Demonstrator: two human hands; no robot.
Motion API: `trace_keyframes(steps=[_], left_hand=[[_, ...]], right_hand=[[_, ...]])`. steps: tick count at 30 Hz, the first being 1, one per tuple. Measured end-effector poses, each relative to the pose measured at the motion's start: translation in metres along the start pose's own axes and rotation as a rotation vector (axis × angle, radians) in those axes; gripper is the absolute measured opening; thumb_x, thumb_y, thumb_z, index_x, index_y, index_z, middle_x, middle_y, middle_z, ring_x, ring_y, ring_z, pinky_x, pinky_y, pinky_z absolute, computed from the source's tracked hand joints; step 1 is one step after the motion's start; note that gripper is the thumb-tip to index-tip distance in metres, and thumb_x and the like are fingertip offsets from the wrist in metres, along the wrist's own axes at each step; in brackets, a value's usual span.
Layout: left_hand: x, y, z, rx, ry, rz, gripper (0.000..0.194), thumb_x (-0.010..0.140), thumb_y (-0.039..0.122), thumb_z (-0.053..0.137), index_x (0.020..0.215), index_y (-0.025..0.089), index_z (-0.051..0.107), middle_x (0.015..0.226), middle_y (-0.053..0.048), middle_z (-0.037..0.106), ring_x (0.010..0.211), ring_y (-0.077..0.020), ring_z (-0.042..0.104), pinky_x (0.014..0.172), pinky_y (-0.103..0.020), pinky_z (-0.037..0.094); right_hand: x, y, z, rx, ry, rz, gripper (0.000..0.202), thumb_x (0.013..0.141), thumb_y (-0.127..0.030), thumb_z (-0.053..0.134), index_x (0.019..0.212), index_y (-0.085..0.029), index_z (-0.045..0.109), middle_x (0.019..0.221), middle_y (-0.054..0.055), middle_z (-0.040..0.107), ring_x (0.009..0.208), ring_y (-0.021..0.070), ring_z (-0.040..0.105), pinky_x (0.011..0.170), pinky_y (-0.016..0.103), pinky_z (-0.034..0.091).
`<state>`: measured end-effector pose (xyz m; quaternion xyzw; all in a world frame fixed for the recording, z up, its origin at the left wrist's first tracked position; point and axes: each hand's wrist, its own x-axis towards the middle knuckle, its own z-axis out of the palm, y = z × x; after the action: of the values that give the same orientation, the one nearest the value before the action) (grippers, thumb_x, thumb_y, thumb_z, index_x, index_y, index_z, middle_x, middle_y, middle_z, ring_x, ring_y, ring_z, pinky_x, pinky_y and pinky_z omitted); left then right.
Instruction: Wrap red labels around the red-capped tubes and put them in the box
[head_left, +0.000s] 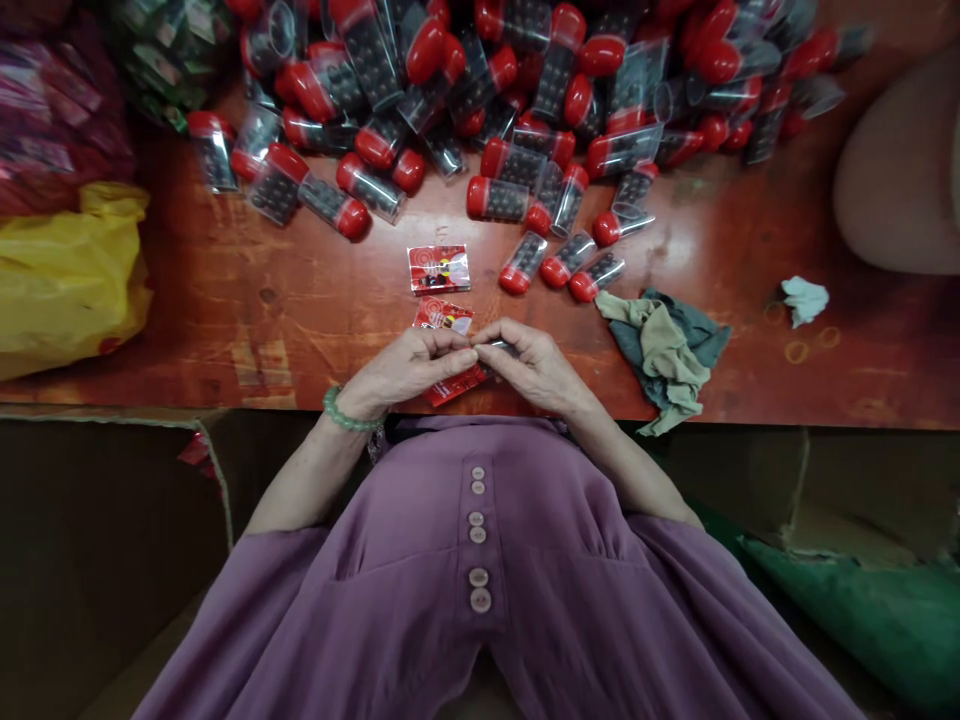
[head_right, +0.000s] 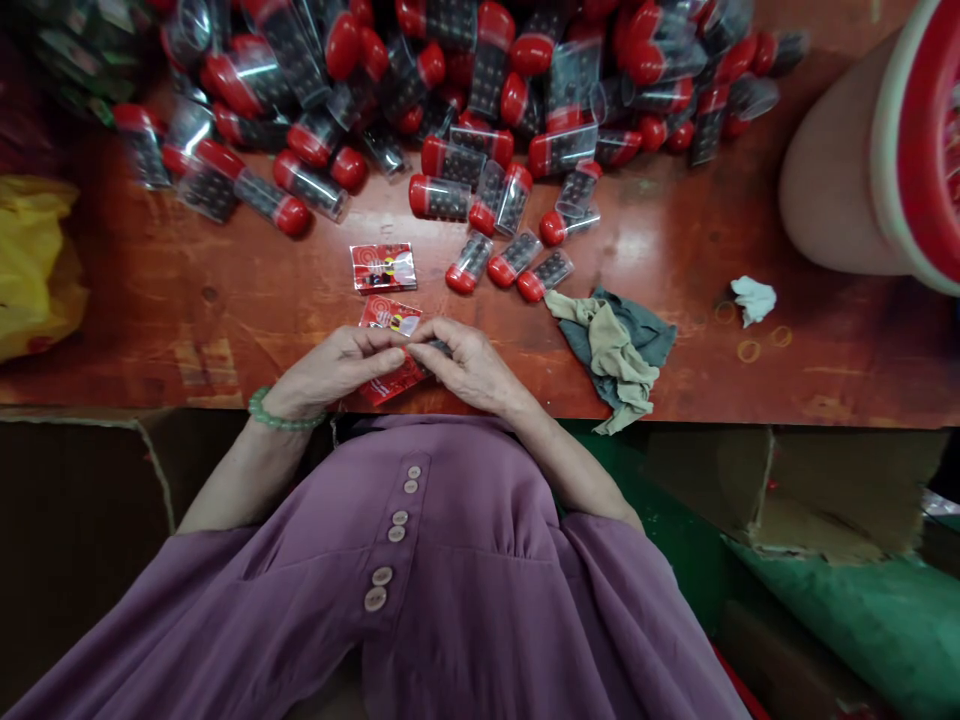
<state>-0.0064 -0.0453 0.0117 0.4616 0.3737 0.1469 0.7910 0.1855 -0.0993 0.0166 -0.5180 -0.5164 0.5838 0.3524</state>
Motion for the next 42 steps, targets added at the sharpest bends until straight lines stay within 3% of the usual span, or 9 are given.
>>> trace_keyframes(steps=[3, 5, 11, 14, 18, 24, 29, 32, 42], left_hand=[[-0.012, -0.002, 0.003, -0.193, 0.230, 0.083, 0.046, 0.069, 0.044, 0.086, 0.105, 0.018, 0.075, 0.103, -0.007, 0.076, 0.089, -0.0171, 0.070, 0.085, -0.028, 0.054], [-0.019, -0.007, 0.008, -0.344, 0.295, 0.091, 0.051, 0.063, 0.042, 0.090, 0.106, 0.018, 0.074, 0.104, -0.008, 0.076, 0.090, -0.0181, 0.072, 0.083, -0.028, 0.056], [-0.014, -0.020, 0.017, -0.711, 0.515, 0.082, 0.037, 0.057, 0.037, 0.094, 0.080, 0.016, 0.074, 0.074, -0.001, 0.075, 0.066, -0.0096, 0.069, 0.068, -0.019, 0.057], [-0.009, -0.019, 0.014, -0.746, 0.584, 0.143, 0.035, 0.053, 0.032, 0.095, 0.075, 0.017, 0.072, 0.069, 0.002, 0.073, 0.062, -0.0075, 0.066, 0.066, -0.018, 0.055], [-0.006, -0.017, 0.011, -0.702, 0.565, 0.155, 0.035, 0.055, 0.037, 0.094, 0.072, 0.017, 0.072, 0.067, 0.001, 0.071, 0.061, -0.0079, 0.063, 0.064, -0.020, 0.053], [-0.003, -0.013, 0.002, -0.646, 0.603, 0.213, 0.035, 0.059, 0.042, 0.090, 0.075, 0.018, 0.071, 0.069, 0.001, 0.070, 0.064, -0.0106, 0.061, 0.067, -0.026, 0.051], [-0.001, -0.008, 0.001, -0.576, 0.641, 0.277, 0.036, 0.058, 0.046, 0.089, 0.076, 0.019, 0.072, 0.077, -0.001, 0.074, 0.075, -0.0156, 0.066, 0.083, -0.032, 0.053], [0.001, -0.012, 0.005, -0.498, 0.684, 0.325, 0.035, 0.061, 0.048, 0.087, 0.075, 0.019, 0.073, 0.075, 0.000, 0.073, 0.072, -0.0153, 0.065, 0.081, -0.032, 0.054], [-0.003, -0.017, 0.014, -0.466, 0.467, 0.228, 0.035, 0.070, 0.049, 0.082, 0.076, 0.016, 0.075, 0.066, -0.001, 0.069, 0.057, -0.0116, 0.057, 0.060, -0.026, 0.050]], right_hand=[[0.003, 0.000, 0.001, 0.054, 0.056, -0.001, 0.019, 0.095, -0.037, 0.057, 0.095, -0.019, 0.062, 0.074, -0.004, 0.057, 0.060, 0.0074, 0.051, 0.060, 0.022, 0.046], [0.006, 0.000, 0.004, 0.077, 0.100, -0.008, 0.021, 0.096, -0.041, 0.056, 0.102, -0.021, 0.061, 0.081, -0.002, 0.060, 0.065, 0.0087, 0.055, 0.064, 0.024, 0.051], [0.013, -0.001, 0.016, 0.137, 0.044, -0.007, 0.038, 0.096, -0.044, 0.056, 0.129, -0.026, 0.050, 0.113, 0.004, 0.064, 0.093, 0.0157, 0.065, 0.085, 0.034, 0.058], [0.017, 0.002, 0.021, 0.193, 0.044, 0.016, 0.035, 0.093, -0.044, 0.062, 0.120, -0.026, 0.050, 0.102, 0.002, 0.066, 0.087, 0.0143, 0.067, 0.081, 0.032, 0.059], [0.021, 0.003, 0.027, 0.238, 0.064, 0.069, 0.031, 0.088, -0.044, 0.068, 0.105, -0.024, 0.052, 0.086, -0.001, 0.066, 0.074, 0.0113, 0.066, 0.067, 0.025, 0.057], [0.022, 0.000, 0.029, 0.226, 0.014, 0.057, 0.034, 0.090, -0.042, 0.065, 0.116, -0.022, 0.059, 0.098, 0.003, 0.069, 0.078, 0.0119, 0.068, 0.076, 0.030, 0.060], [0.022, 0.003, 0.028, 0.155, 0.048, 0.016, 0.028, 0.092, -0.040, 0.063, 0.113, -0.021, 0.064, 0.097, 0.003, 0.068, 0.074, 0.0110, 0.068, 0.074, 0.029, 0.061], [0.022, 0.000, 0.030, 0.131, 0.083, -0.038, 0.025, 0.094, -0.038, 0.061, 0.113, -0.022, 0.066, 0.100, 0.003, 0.066, 0.076, 0.0114, 0.069, 0.075, 0.029, 0.062], [0.025, -0.001, 0.040, 0.280, 0.173, -0.044, 0.037, 0.083, -0.046, 0.074, 0.109, -0.025, 0.058, 0.082, -0.002, 0.071, 0.060, 0.0114, 0.069, 0.065, 0.029, 0.063]])
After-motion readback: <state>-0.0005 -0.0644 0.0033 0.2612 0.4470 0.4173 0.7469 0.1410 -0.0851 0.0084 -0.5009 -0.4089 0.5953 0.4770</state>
